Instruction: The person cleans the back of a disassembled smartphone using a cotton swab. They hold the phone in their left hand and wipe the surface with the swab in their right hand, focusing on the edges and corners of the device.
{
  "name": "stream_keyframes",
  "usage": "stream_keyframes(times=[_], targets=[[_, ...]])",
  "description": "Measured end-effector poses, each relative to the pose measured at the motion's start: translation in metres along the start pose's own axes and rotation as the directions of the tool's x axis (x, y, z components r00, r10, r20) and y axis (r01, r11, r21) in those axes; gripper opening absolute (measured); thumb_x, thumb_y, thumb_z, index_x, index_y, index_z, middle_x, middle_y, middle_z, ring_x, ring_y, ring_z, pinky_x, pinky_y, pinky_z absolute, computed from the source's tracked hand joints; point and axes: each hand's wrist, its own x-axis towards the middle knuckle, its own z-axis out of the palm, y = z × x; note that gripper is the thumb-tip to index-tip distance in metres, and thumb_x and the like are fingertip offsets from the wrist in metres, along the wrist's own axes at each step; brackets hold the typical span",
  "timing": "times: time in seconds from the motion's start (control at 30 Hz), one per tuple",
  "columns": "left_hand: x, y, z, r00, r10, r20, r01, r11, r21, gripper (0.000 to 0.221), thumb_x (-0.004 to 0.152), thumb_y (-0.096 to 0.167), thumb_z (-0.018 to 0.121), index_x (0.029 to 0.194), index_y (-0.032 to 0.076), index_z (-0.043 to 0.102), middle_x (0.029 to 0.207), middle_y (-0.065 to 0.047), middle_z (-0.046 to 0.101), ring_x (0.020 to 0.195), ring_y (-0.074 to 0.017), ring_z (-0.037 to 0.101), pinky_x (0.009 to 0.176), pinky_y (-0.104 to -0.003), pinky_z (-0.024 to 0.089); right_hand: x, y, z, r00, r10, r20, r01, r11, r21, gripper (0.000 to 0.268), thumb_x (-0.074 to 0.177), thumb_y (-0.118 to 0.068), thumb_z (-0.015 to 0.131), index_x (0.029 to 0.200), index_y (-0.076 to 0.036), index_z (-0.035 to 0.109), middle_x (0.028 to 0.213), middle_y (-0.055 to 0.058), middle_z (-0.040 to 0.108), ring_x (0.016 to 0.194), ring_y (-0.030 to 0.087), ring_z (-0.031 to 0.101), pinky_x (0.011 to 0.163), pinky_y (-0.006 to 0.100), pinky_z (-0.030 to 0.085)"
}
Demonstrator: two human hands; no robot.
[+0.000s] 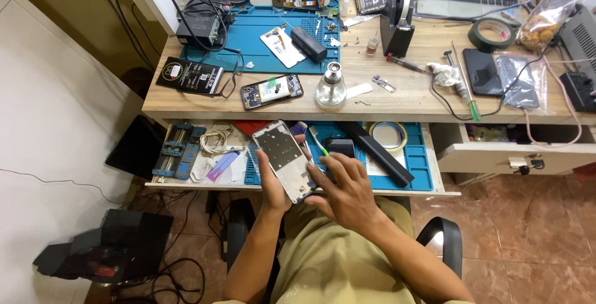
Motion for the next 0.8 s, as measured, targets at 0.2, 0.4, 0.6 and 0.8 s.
stream_keyframes(times=[0.2, 0.4, 0.6, 0.8], targets=[[-0.012, -0.007, 0.025, 0.949, -0.288, -0.126, 0.267, 0.950, -0.163, 0.080, 0.079, 0.071, 0.035, 0.114, 0.003, 0.056, 0.097, -0.016, 0.063, 0.064, -0.0210, 0.058, 0.048, -0.027, 0.048, 0.015, 0.011, -0.007, 0.994, 0.057, 0.098, -0.049, 0.995, -0.086, 0.064, 0.090, -0.058, 0.029, 0.118, -0.007, 0.056, 0.121, 0.016, 0.049, 0.120, 0.038, 0.041, 0.093, 0.045, 0.031], [-0.017, 0.003, 0.041, 0.897, -0.431, -0.099, 0.410, 0.894, -0.179, 0.076, 0.076, 0.073, 0.038, 0.106, 0.006, 0.061, 0.098, -0.012, 0.064, 0.078, -0.0191, 0.060, 0.065, -0.024, 0.049, 0.019, 0.019, -0.013, 0.993, 0.108, 0.057, -0.102, 0.990, -0.100, 0.060, 0.090, -0.057, 0.032, 0.117, -0.009, 0.058, 0.122, 0.017, 0.049, 0.122, 0.040, 0.039, 0.097, 0.047, 0.027], [-0.018, 0.001, 0.037, 0.962, -0.267, 0.048, 0.271, 0.958, -0.098, 0.089, 0.077, 0.075, 0.029, 0.123, 0.002, 0.051, 0.086, -0.010, 0.063, 0.069, -0.0113, 0.057, 0.065, -0.023, 0.048, -0.008, 0.002, -0.020, 0.989, 0.099, 0.110, -0.092, 0.993, -0.069, 0.062, 0.085, -0.061, 0.039, 0.110, -0.008, 0.059, 0.123, 0.016, 0.050, 0.121, 0.038, 0.042, 0.096, 0.048, 0.030], [-0.025, 0.000, 0.039, 0.961, -0.262, 0.091, 0.269, 0.960, -0.075, 0.093, 0.077, 0.076, 0.026, 0.126, 0.001, 0.049, 0.093, -0.011, 0.062, 0.077, -0.0130, 0.058, 0.074, -0.028, 0.048, -0.011, 0.001, -0.021, 0.989, 0.106, 0.105, -0.092, 0.987, -0.133, 0.064, 0.084, -0.062, 0.039, 0.114, -0.008, 0.057, 0.124, 0.015, 0.050, 0.122, 0.036, 0.042, 0.099, 0.049, 0.028]])
